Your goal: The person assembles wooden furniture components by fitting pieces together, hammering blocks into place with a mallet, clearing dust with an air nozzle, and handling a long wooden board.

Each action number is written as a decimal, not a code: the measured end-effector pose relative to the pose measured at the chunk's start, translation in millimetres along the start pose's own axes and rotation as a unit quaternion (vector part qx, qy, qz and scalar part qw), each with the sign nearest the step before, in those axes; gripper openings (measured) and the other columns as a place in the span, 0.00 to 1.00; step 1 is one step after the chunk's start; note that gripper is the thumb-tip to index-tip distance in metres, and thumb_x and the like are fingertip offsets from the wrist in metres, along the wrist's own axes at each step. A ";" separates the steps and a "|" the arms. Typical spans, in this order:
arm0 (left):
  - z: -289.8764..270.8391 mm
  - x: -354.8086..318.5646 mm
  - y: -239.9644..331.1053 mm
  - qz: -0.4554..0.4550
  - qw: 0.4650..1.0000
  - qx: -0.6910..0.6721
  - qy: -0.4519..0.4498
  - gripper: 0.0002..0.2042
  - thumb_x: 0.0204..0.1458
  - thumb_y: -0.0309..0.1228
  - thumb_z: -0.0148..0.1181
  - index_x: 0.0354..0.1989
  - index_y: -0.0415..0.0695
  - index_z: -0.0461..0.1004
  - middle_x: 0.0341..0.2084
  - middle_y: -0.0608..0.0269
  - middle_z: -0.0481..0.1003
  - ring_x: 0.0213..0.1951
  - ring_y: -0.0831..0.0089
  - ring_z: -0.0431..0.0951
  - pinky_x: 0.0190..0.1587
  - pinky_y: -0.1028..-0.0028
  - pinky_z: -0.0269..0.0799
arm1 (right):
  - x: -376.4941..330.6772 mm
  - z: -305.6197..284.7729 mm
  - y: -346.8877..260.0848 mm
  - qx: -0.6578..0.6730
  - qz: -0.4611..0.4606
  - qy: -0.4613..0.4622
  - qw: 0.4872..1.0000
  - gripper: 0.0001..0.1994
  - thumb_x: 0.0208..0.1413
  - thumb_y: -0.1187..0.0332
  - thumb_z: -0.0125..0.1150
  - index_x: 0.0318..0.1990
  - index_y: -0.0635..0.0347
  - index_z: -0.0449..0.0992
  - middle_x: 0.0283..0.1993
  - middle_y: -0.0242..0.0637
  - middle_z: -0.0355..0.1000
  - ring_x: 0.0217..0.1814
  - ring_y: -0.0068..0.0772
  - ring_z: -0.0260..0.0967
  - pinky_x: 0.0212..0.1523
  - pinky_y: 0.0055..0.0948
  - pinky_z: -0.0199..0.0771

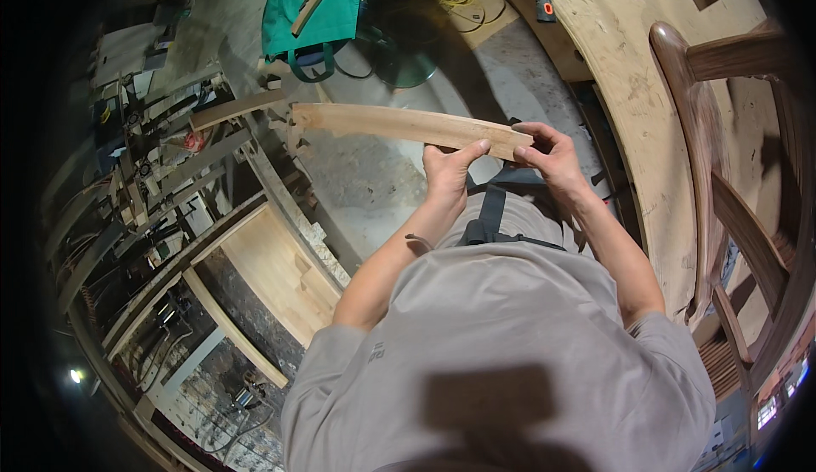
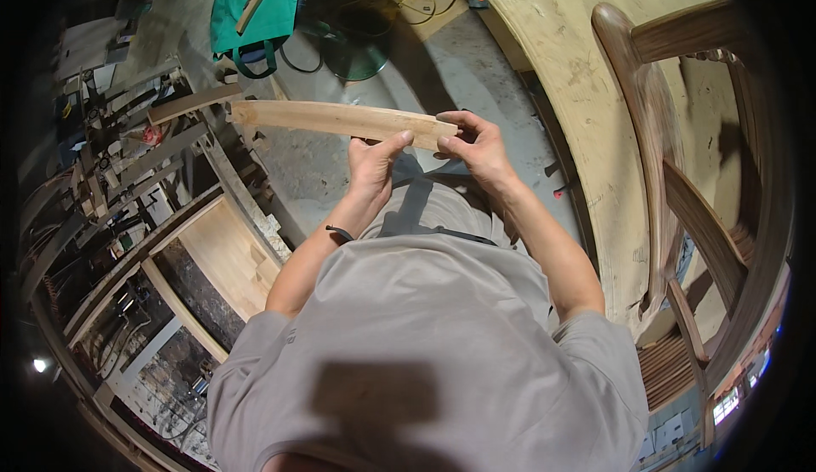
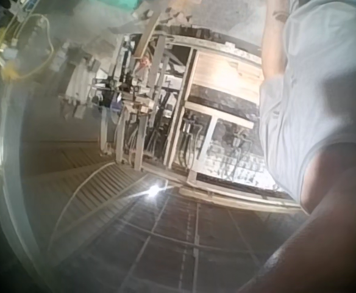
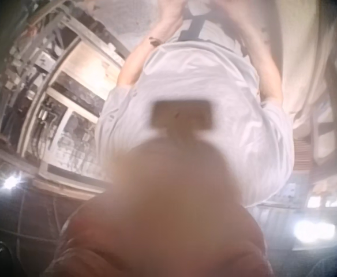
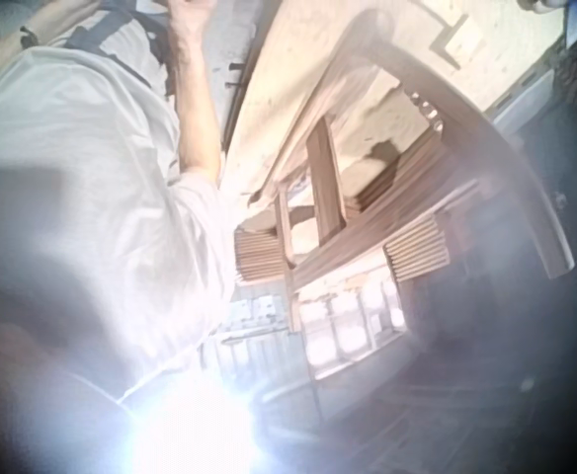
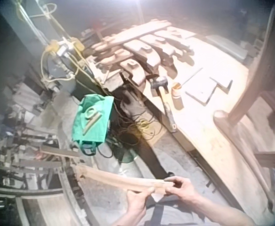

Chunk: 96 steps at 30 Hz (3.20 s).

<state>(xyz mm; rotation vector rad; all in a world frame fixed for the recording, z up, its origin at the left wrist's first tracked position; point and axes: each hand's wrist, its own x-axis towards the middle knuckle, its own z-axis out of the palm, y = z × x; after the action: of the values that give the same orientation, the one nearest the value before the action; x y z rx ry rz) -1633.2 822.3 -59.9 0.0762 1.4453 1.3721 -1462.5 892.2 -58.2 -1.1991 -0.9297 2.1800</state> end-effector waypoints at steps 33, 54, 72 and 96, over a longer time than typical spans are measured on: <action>-392.7 -9.8 -39.7 0.039 0.879 -0.375 0.292 0.10 0.58 0.31 0.49 0.43 0.38 0.67 0.38 0.59 0.72 0.39 0.70 0.74 0.38 0.74 0.73 | 33.3 208.8 0.6 -0.089 0.035 -0.230 0.969 0.42 0.36 0.77 0.73 0.62 0.65 0.57 0.51 0.36 0.66 0.52 0.26 0.64 0.52 0.26 0.66; -498.6 -79.5 -81.5 -0.016 0.730 -0.619 0.288 0.11 0.53 0.27 0.43 0.37 0.32 0.68 0.31 0.52 0.73 0.33 0.63 0.75 0.40 0.68 0.75 | 103.9 524.6 108.8 -0.203 0.010 -0.465 0.862 0.32 0.43 0.74 0.70 0.58 0.64 0.62 0.38 0.34 0.72 0.25 0.19 0.67 0.19 0.19 0.67; -530.6 -138.8 70.9 0.051 0.920 -0.184 0.342 0.11 0.50 0.25 0.59 0.40 0.32 0.74 0.31 0.55 0.77 0.35 0.66 0.80 0.36 0.73 0.76 | 240.3 682.0 134.8 -0.168 0.115 -0.364 0.909 0.18 0.60 0.63 0.52 0.52 0.68 0.67 0.35 0.38 0.72 0.25 0.25 0.69 0.24 0.22 0.66; -538.3 -188.8 93.5 0.216 0.894 -0.130 0.371 0.13 0.52 0.24 0.58 0.44 0.30 0.73 0.33 0.53 0.78 0.36 0.69 0.79 0.35 0.76 0.76 | 298.8 643.7 208.1 -0.055 0.366 -0.371 0.852 0.06 0.59 0.67 0.54 0.39 0.58 0.72 0.33 0.34 0.70 0.29 0.19 0.66 0.27 0.17 0.67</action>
<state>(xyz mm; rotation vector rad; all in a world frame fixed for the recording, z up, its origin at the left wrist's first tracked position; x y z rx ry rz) -1986.6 367.4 -11.4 -0.3608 1.9194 2.0955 -2184.4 746.8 -126.7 -0.8040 -0.9768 3.3928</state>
